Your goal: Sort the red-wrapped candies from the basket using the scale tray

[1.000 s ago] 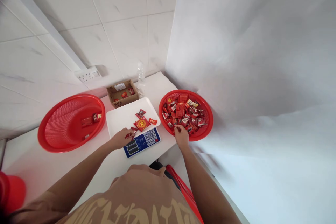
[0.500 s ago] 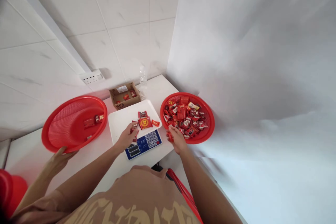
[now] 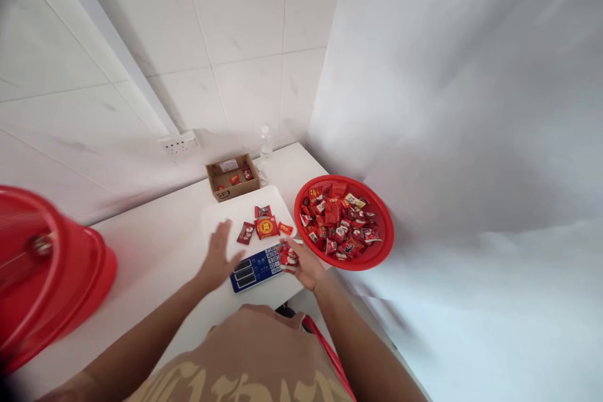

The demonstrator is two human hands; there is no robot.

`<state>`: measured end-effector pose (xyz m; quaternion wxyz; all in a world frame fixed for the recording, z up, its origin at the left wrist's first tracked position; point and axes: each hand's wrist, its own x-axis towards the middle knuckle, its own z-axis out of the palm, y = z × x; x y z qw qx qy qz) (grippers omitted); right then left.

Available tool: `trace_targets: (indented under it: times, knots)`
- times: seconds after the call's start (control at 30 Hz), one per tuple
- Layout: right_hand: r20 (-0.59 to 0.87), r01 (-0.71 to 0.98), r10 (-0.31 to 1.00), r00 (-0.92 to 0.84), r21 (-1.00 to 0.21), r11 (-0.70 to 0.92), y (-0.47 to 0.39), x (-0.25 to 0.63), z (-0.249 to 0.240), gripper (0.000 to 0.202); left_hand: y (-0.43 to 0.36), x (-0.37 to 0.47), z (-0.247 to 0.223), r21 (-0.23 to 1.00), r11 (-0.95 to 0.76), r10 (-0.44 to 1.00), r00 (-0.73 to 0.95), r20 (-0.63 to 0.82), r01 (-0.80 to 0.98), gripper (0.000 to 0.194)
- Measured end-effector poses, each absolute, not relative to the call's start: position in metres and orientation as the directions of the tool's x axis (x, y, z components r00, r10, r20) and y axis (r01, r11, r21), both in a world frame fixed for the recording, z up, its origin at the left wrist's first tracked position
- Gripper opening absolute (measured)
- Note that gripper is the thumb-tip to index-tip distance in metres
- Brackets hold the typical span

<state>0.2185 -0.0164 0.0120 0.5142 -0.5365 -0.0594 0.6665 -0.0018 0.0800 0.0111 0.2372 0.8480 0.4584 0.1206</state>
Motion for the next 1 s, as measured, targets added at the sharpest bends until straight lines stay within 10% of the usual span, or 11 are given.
trace_targets:
  times: [0.17, 0.3, 0.43, 1.0]
  knots:
    - [-0.450, -0.209, 0.591, 0.669, -0.877, -0.432, -0.035, 0.282, -0.013, 0.041, 0.150, -0.115, 0.020, 0.169, 0.030, 0.992, -0.051, 0.118, 0.985, 0.070]
    - [-0.233, 0.092, 0.479, 0.847, -0.821, -0.563, -0.052, 0.313, -0.036, 0.052, 0.171, -0.192, 0.016, 0.047, 0.382, 0.911, -0.368, -0.186, 0.923, 0.078]
    - [-0.215, 0.110, 0.432, 0.876, -0.783, -0.612, -0.054, 0.319, -0.046, 0.058, 0.166, -0.206, -0.002, 0.047, 0.387, 0.877, -0.352, -0.326, 0.921, 0.067]
    - [-0.237, 0.158, 0.491, 0.838, -0.757, -0.634, -0.054, 0.316, -0.044, 0.060, 0.146, -0.067, -0.014, 0.243, -0.167, 0.984, 0.176, -0.015, 0.955, 0.055]
